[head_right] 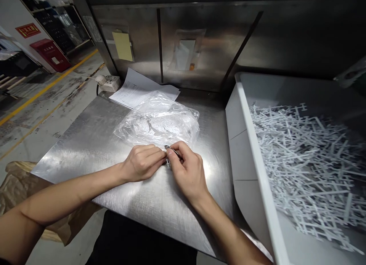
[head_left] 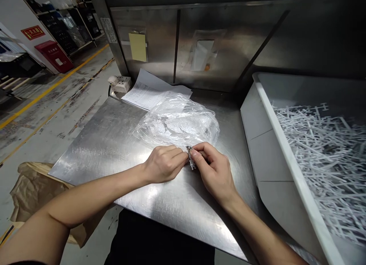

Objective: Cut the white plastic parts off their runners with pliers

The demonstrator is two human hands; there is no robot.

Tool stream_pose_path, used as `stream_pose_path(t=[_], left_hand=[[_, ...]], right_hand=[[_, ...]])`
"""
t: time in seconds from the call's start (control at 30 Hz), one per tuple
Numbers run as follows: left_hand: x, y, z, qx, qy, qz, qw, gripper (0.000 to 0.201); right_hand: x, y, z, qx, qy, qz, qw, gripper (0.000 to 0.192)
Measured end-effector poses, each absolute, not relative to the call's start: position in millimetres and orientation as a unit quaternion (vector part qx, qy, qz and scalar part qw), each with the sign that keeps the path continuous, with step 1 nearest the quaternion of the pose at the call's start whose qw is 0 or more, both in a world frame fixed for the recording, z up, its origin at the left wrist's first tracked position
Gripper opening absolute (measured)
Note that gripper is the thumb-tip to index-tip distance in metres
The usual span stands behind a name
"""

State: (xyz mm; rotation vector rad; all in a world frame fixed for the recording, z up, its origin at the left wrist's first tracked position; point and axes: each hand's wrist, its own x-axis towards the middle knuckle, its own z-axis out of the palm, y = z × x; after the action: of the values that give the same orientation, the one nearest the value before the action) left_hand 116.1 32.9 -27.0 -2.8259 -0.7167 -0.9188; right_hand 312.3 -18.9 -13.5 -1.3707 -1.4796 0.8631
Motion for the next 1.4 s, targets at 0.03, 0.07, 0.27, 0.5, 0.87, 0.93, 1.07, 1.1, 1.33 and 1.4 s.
stream_pose_path(t=[0.03,0.07,0.27,0.5,0.87,0.93,1.07,1.1,1.33,1.4], left_hand=[[116,33,-27,-0.924,-0.236,-0.299,0.044,0.028],[117,33,-27,-0.923,-0.237,-0.299,0.045,0.028],[113,34,-27,-0.92,-0.243,-0.307,0.018,0.027],[101,43,-19,-0.887,-0.3,-0.337,-0.095,0.026],[99,48,-17,-0.85,-0.319,-0.357,-0.219,0.027],[99,48,-17,-0.854,-0.309,-0.356,-0.22,0.028],[100,49,-16,-0.857,-0.304,-0.354,-0.218,0.028],[100,49,-16,-0.857,-0.305,-0.354,-0.216,0.028],[99,49,-15,-0.86,-0.308,-0.345,-0.215,0.029],[99,49,-15,-0.859,-0.309,-0.346,-0.216,0.029]], right_hand=[[312,-17,-15,-0.554,-0.589,0.367,0.459,0.027],[312,-16,-18,-0.551,-0.58,0.382,0.463,0.028],[315,-10,-25,-0.535,-0.543,0.434,0.48,0.031],[332,-1,-21,-0.526,-0.544,0.387,0.527,0.025],[330,-7,-20,-0.529,-0.649,0.305,0.454,0.019],[330,-8,-18,-0.529,-0.663,0.283,0.448,0.019],[330,-9,-18,-0.525,-0.683,0.263,0.435,0.017],[331,-9,-18,-0.523,-0.686,0.26,0.433,0.016],[332,-10,-15,-0.513,-0.699,0.248,0.432,0.014],[333,-10,-14,-0.51,-0.702,0.246,0.433,0.014]])
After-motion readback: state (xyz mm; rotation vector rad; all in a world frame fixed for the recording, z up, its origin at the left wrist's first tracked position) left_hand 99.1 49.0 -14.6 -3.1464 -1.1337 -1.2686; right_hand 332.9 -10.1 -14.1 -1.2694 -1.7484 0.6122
